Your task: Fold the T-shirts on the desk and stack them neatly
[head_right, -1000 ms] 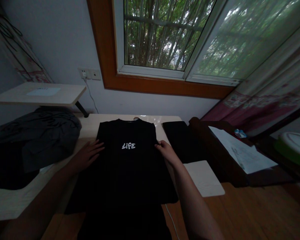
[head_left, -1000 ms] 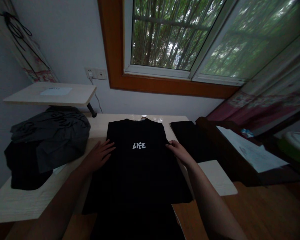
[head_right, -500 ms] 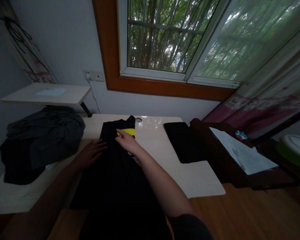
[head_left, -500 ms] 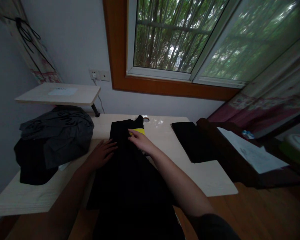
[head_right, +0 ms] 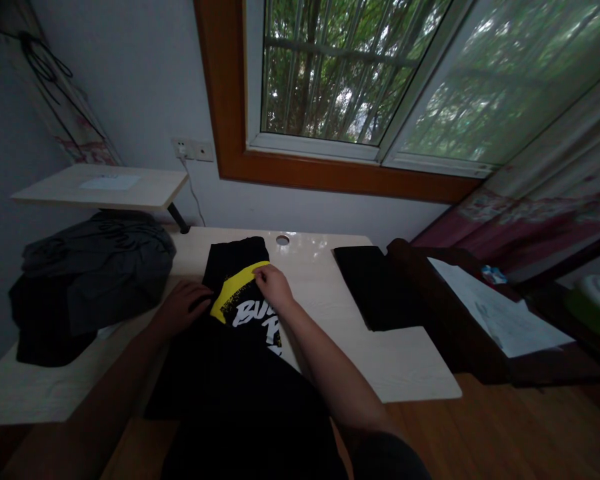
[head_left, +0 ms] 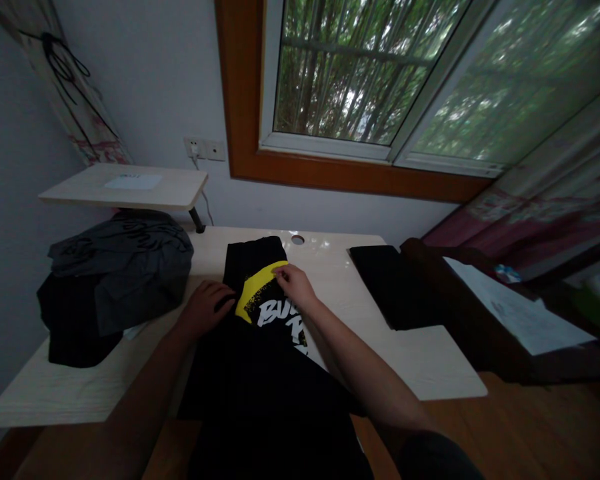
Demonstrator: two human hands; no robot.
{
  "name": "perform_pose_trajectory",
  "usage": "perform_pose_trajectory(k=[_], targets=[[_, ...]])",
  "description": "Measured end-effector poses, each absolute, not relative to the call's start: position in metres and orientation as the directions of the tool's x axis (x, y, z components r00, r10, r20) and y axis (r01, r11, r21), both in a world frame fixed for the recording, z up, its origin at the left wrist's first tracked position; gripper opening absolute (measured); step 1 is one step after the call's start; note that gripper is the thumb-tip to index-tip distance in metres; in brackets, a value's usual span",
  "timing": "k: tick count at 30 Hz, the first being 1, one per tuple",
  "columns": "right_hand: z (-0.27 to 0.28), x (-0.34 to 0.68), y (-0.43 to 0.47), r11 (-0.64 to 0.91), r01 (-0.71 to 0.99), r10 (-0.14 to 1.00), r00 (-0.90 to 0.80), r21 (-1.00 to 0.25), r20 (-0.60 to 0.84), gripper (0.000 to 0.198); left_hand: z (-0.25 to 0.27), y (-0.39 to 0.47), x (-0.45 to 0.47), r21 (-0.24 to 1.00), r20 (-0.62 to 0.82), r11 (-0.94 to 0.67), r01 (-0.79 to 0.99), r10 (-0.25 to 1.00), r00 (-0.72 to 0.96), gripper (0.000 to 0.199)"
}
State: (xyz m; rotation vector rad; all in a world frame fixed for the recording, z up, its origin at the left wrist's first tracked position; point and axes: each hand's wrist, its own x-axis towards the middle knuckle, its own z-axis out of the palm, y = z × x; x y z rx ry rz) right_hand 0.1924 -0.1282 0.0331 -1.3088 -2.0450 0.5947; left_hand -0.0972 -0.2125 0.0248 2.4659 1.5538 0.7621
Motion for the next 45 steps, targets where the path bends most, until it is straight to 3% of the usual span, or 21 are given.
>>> perform_pose_trajectory(k=[4, 10, 17, 21, 27, 35, 45], targets=[[0.039, 0.178, -0.118, 0.548, 0.664, 0.836, -0.446, -0.509, 0.319, 0.036, 0.032, -0.218, -0.088, 0.397, 0.321, -0.423, 0.814, 0.895, 0.308, 0.039], [0.06, 0.142, -0.086, 0.7, 0.683, 0.711, -0.638, -0.21, 0.295, 0.06, 0.038, -0.224, -0.079, 0.41, 0.298, -0.598, 0.688, 0.801, 0.519, 0.037], [0.074, 0.128, -0.058, 0.807, 0.589, 0.578, -0.776, -0.04, 0.252, 0.043, 0.038, -0.227, -0.08, 0.448, 0.269, -0.599, 0.664, 0.799, 0.539, 0.029], [0.073, 0.127, -0.047, 0.855, 0.517, 0.508, -0.822, -0.037, 0.257, 0.03, 0.037, -0.227, -0.08, 0.474, 0.28, -0.599, 0.646, 0.798, 0.534, 0.026], [0.078, 0.126, -0.034, 0.854, 0.518, 0.51, -0.823, -0.038, 0.251, 0.028, 0.035, -0.226, -0.08, 0.492, 0.314, -0.598, 0.633, 0.799, 0.512, 0.024], [0.082, 0.117, -0.014, 0.756, 0.62, 0.654, -0.702, -0.209, 0.284, 0.026, 0.035, -0.226, -0.084, 0.604, 0.452, -0.529, 0.596, 0.843, 0.291, 0.019], [0.079, 0.073, 0.005, 0.662, 0.679, 0.749, -0.576, -0.319, 0.327, 0.027, 0.036, -0.219, -0.093, 0.656, 0.396, -0.293, 0.696, 0.918, 0.013, 0.032]])
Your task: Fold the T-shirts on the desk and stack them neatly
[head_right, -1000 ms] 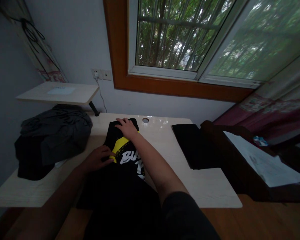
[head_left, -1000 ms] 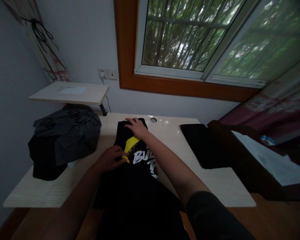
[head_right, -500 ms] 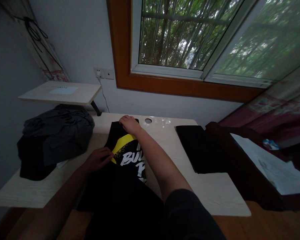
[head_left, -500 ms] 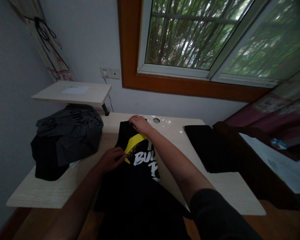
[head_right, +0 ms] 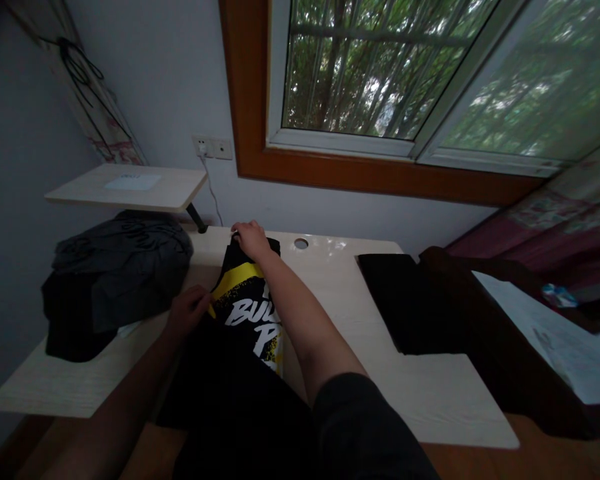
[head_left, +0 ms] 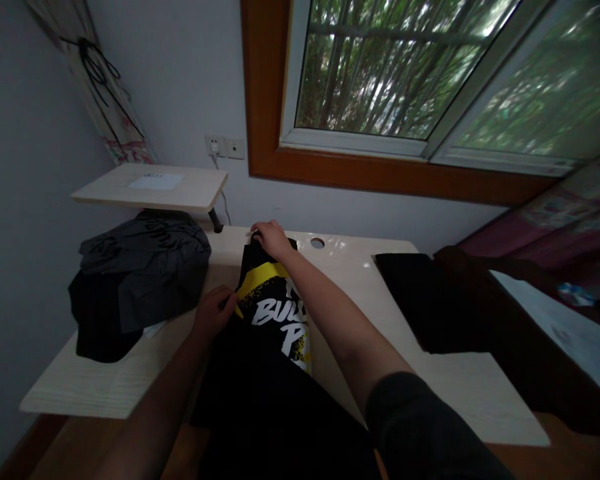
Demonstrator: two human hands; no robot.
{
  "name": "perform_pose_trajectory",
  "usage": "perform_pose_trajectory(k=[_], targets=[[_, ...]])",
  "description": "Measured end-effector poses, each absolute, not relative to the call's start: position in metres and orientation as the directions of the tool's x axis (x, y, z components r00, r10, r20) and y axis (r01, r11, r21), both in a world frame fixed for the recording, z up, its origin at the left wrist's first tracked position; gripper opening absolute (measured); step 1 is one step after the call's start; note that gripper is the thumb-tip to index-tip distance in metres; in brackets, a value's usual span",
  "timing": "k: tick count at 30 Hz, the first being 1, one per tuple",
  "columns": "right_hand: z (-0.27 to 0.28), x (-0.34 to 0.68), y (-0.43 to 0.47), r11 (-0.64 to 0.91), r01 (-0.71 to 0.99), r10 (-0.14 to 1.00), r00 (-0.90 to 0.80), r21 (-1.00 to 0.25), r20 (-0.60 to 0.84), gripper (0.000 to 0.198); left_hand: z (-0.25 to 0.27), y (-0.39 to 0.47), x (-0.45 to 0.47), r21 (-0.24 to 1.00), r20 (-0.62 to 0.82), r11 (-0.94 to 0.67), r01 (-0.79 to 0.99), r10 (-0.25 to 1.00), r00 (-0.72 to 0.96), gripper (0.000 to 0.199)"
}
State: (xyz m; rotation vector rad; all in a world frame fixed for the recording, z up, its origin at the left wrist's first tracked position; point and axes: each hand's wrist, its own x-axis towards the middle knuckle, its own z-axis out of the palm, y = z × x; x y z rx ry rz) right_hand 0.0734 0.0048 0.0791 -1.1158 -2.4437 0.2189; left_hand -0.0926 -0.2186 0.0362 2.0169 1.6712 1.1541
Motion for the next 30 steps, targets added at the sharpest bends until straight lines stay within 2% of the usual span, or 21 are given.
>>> perform_pose_trajectory(k=[6, 15, 18, 21, 24, 27, 30], targets=[[0.075, 0.053, 0.001, 0.623, 0.701, 0.781, -0.544, -0.346, 0.305, 0.031, 0.033, -0.213, -0.091, 0.651, 0.308, -0.198, 0.733, 0.951, -0.017, 0.029], [0.065, 0.038, 0.002, 0.627, 0.713, 0.777, -0.546, -0.314, 0.313, 0.029, 0.028, -0.211, -0.099, 0.691, 0.312, -0.106, 0.715, 0.936, -0.163, 0.028], [0.062, 0.032, 0.001, 0.626, 0.727, 0.778, -0.555, -0.282, 0.295, 0.028, 0.023, -0.209, -0.099, 0.639, 0.312, -0.067, 0.767, 0.933, -0.178, 0.029], [0.059, 0.028, -0.002, 0.616, 0.741, 0.786, -0.559, -0.266, 0.263, 0.029, 0.018, -0.205, -0.097, 0.532, 0.366, -0.046, 0.846, 0.913, -0.181, 0.029], [0.057, 0.03, -0.009, 0.616, 0.747, 0.785, -0.555, -0.251, 0.276, 0.031, 0.015, -0.201, -0.096, 0.468, 0.406, -0.038, 0.883, 0.896, -0.176, 0.02], [0.058, 0.039, -0.024, 0.609, 0.757, 0.782, -0.523, -0.237, 0.339, 0.032, 0.013, -0.2, -0.097, 0.504, 0.383, -0.047, 0.862, 0.907, -0.174, 0.007], [0.057, 0.056, -0.047, 0.595, 0.77, 0.782, -0.487, -0.231, 0.39, 0.031, 0.012, -0.201, -0.098, 0.56, 0.347, -0.025, 0.828, 0.915, -0.207, 0.021]])
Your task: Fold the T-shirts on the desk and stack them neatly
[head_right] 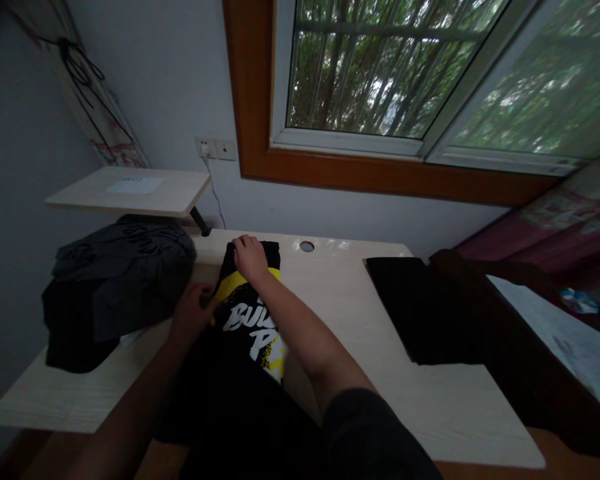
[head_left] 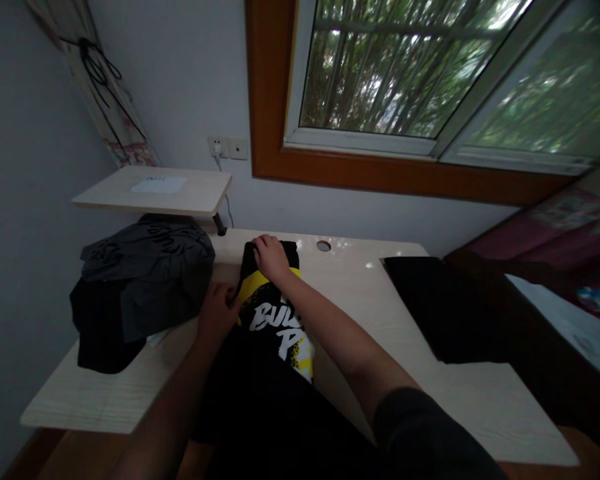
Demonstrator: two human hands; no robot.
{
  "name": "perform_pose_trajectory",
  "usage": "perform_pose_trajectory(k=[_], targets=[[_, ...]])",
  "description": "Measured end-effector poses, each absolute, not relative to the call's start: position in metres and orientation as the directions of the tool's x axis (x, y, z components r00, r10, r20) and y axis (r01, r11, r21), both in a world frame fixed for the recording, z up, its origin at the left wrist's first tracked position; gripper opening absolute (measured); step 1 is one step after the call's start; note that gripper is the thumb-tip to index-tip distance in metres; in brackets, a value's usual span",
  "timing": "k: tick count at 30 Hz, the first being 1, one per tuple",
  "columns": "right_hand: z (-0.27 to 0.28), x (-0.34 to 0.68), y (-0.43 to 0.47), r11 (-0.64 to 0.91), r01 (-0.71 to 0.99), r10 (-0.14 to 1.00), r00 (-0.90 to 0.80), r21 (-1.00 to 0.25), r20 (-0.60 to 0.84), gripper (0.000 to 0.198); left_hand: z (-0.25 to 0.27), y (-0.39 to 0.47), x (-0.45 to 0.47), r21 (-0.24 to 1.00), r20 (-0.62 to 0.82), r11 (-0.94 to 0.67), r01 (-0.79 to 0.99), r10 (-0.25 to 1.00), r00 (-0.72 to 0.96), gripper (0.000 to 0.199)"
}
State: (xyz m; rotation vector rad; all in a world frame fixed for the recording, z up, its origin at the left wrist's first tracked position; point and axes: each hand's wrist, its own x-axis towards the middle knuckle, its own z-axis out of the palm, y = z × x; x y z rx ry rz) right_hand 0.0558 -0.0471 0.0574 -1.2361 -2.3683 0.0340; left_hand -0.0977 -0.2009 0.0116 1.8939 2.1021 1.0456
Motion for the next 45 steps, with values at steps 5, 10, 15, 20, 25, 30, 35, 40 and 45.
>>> perform_pose_trajectory(k=[5, 10, 15, 20, 25, 30, 35, 40, 45], targets=[[0.049, 0.102, -0.097, 0.491, 0.841, 0.846, -0.4, -0.226, 0.352, 0.028, 0.013, -0.202, -0.098, 0.578, 0.314, -0.014, 0.816, 0.926, -0.207, 0.023], [0.042, 0.152, -0.143, 0.331, 0.913, 0.925, -0.263, -0.239, 0.276, 0.039, 0.016, -0.203, -0.096, 0.582, 0.288, 0.017, 0.813, 0.931, -0.225, 0.022], [0.042, 0.168, -0.18, 0.329, 0.904, 0.942, -0.292, -0.274, 0.167, 0.046, 0.019, -0.205, -0.094, 0.56, 0.282, 0.012, 0.829, 0.938, -0.204, 0.022], [0.044, 0.171, -0.195, 0.341, 0.893, 0.94, -0.331, -0.292, 0.085, 0.045, 0.018, -0.206, -0.092, 0.547, 0.301, -0.012, 0.837, 0.936, -0.184, 0.021], [0.045, 0.192, -0.199, 0.315, 0.903, 0.949, -0.308, -0.293, 0.071, 0.041, 0.022, -0.211, -0.077, 0.555, 0.263, -0.084, 0.828, 0.962, -0.078, 0.021], [0.045, 0.236, -0.212, 0.26, 0.921, 0.965, -0.256, -0.29, 0.052, 0.04, 0.028, -0.223, -0.041, 0.606, 0.197, -0.146, 0.782, 0.98, 0.031, 0.029], [0.041, 0.29, -0.223, 0.179, 0.938, 0.984, -0.166, -0.297, 0.071, 0.038, 0.031, -0.232, 0.006, 0.656, 0.181, -0.258, 0.71, 0.966, 0.183, 0.036], [0.039, 0.319, -0.225, 0.129, 0.953, 0.99, -0.107, -0.275, 0.092, 0.039, 0.036, -0.214, 0.026, 0.627, 0.242, -0.341, 0.701, 0.94, 0.241, 0.034], [0.05, 0.313, -0.226, 0.22, 0.941, 0.959, -0.162, -0.256, 0.231, 0.039, 0.032, -0.155, 0.016, 0.621, 0.314, -0.272, 0.735, 0.946, 0.085, 0.028]])
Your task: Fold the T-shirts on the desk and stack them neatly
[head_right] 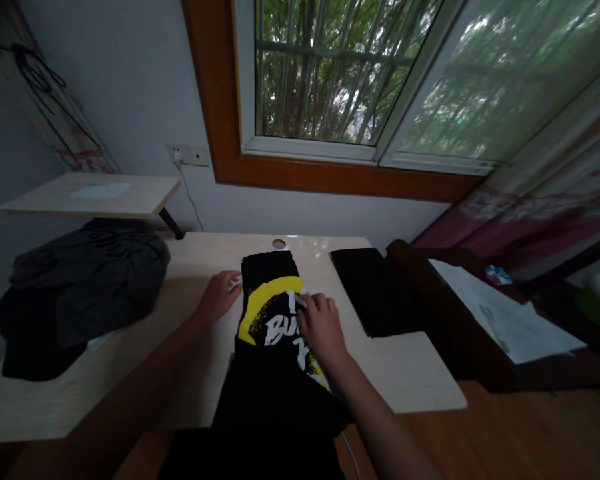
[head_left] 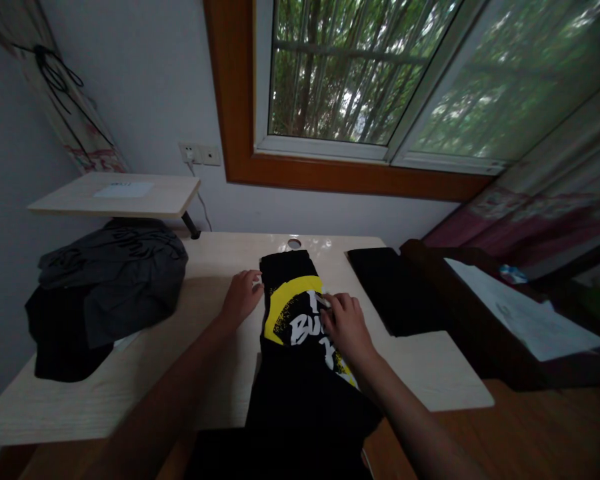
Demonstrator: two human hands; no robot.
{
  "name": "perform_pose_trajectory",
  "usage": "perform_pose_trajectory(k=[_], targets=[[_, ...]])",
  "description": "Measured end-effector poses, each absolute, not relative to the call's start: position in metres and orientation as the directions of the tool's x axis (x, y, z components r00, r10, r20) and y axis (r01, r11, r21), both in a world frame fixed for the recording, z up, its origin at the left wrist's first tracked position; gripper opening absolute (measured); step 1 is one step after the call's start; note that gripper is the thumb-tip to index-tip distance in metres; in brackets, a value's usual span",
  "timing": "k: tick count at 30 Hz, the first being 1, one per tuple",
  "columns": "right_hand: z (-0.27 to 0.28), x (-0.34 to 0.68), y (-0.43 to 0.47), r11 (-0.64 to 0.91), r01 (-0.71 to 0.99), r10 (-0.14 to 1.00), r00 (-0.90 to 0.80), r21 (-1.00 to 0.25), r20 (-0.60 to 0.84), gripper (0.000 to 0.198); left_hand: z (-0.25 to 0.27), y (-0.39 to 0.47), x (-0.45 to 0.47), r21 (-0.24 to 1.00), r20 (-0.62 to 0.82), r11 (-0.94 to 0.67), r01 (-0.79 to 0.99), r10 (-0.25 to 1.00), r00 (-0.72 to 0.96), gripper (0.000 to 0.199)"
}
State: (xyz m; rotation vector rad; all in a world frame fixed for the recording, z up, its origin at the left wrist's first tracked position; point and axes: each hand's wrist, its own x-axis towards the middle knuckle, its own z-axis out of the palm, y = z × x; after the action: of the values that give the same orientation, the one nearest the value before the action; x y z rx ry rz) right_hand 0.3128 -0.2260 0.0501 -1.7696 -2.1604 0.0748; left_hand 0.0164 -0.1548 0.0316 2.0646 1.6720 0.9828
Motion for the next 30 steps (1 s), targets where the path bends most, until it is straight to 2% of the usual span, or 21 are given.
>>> perform_pose_trajectory(k=[3, 6, 10, 13, 17, 20, 26, 30], targets=[[0.059, 0.298, -0.224, 0.381, 0.87, 0.915, -0.305, -0.313, 0.263, 0.03, 0.028, -0.118, 0.014, 0.746, 0.217, -0.129, 0.654, 0.975, -0.055, 0.028], [0.067, 0.279, -0.224, 0.545, 0.748, 0.838, -0.502, -0.378, 0.216, 0.02, 0.027, -0.093, 0.019, 0.78, 0.17, -0.067, 0.622, 0.979, -0.108, 0.032], [0.072, 0.254, -0.234, 0.642, 0.624, 0.734, -0.668, -0.445, 0.122, 0.023, 0.026, -0.081, 0.028, 0.789, 0.129, -0.014, 0.614, 0.981, -0.144, 0.04], [0.069, 0.244, -0.242, 0.627, 0.645, 0.737, -0.673, -0.438, 0.063, 0.03, 0.023, -0.081, 0.031, 0.791, 0.107, 0.004, 0.612, 0.984, -0.146, 0.042], [0.066, 0.245, -0.247, 0.589, 0.65, 0.749, -0.662, -0.48, 0.024, 0.015, 0.021, -0.083, 0.029, 0.786, 0.091, 0.008, 0.618, 0.987, -0.129, 0.043], [0.068, 0.251, -0.247, 0.586, 0.605, 0.74, -0.671, -0.539, 0.051, 0.019, 0.02, -0.082, 0.028, 0.781, 0.094, -0.002, 0.625, 0.989, -0.114, 0.044], [0.069, 0.255, -0.249, 0.603, 0.566, 0.733, -0.672, -0.563, 0.11, 0.026, 0.024, -0.079, 0.028, 0.771, 0.133, -0.089, 0.63, 0.991, -0.022, 0.054], [0.07, 0.253, -0.248, 0.599, 0.536, 0.726, -0.676, -0.595, 0.122, 0.029, 0.022, -0.081, 0.022, 0.692, 0.198, -0.175, 0.7, 0.979, 0.049, 0.06]])
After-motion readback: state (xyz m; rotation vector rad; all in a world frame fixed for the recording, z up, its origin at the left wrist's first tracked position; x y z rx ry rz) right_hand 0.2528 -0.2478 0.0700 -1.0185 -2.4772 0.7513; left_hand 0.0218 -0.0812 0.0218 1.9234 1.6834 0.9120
